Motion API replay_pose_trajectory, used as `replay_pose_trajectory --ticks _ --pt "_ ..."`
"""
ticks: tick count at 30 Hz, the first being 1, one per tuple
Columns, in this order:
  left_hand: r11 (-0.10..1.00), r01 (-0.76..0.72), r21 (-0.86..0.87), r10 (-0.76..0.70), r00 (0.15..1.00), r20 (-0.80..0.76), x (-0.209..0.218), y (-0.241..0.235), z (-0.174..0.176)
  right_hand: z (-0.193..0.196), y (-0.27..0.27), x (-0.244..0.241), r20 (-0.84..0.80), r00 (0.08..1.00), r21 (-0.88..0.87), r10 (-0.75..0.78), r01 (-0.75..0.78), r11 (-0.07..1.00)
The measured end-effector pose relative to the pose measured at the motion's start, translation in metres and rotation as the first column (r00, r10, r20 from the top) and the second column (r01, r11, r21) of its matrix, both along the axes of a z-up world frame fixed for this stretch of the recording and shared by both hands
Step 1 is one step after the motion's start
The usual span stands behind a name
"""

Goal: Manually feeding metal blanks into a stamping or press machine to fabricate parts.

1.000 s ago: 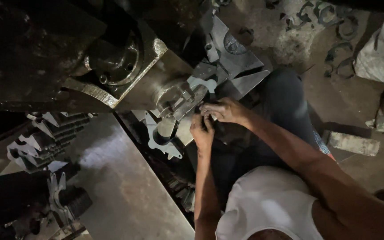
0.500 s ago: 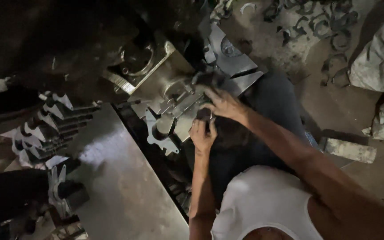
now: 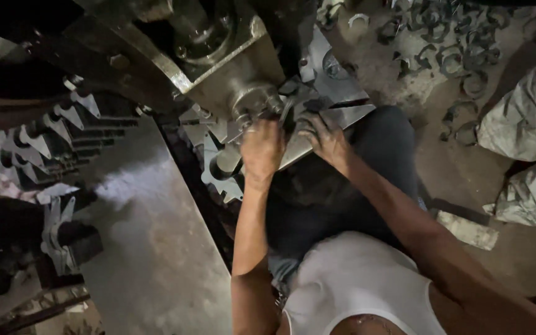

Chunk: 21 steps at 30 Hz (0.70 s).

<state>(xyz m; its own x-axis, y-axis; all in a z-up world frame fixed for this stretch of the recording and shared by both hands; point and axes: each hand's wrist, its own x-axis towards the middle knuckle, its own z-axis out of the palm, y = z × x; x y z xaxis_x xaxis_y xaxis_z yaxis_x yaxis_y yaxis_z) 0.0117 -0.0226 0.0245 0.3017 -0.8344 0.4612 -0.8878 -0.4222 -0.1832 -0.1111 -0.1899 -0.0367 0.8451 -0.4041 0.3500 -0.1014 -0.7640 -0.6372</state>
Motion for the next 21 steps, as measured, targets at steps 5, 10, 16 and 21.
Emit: replay_pose_trajectory --ticks 5,10,16,21 --pt "0.679 -0.729 -0.084 0.03 0.142 -0.989 -0.014 0.018 0.002 0.015 0.01 -0.001 0.203 0.975 -0.058 0.096 -0.086 0.995" --pt "0.589 -0.402 -0.701 -0.164 0.79 -0.591 -0.035 0.023 0.005 0.014 0.022 0.019 0.279 0.959 -0.061 0.045 -0.029 0.998" --pt "0.536 -0.485 -0.691 -0.18 0.734 -0.655 -0.015 0.025 -0.055 0.012 0.018 0.043 0.373 0.928 0.152 0.0 -0.061 0.987" --pt "0.515 -0.474 -0.715 -0.139 0.776 -0.615 -0.009 0.019 -0.06 -0.015 0.015 0.052 0.349 0.932 0.12 -0.094 0.055 0.991"
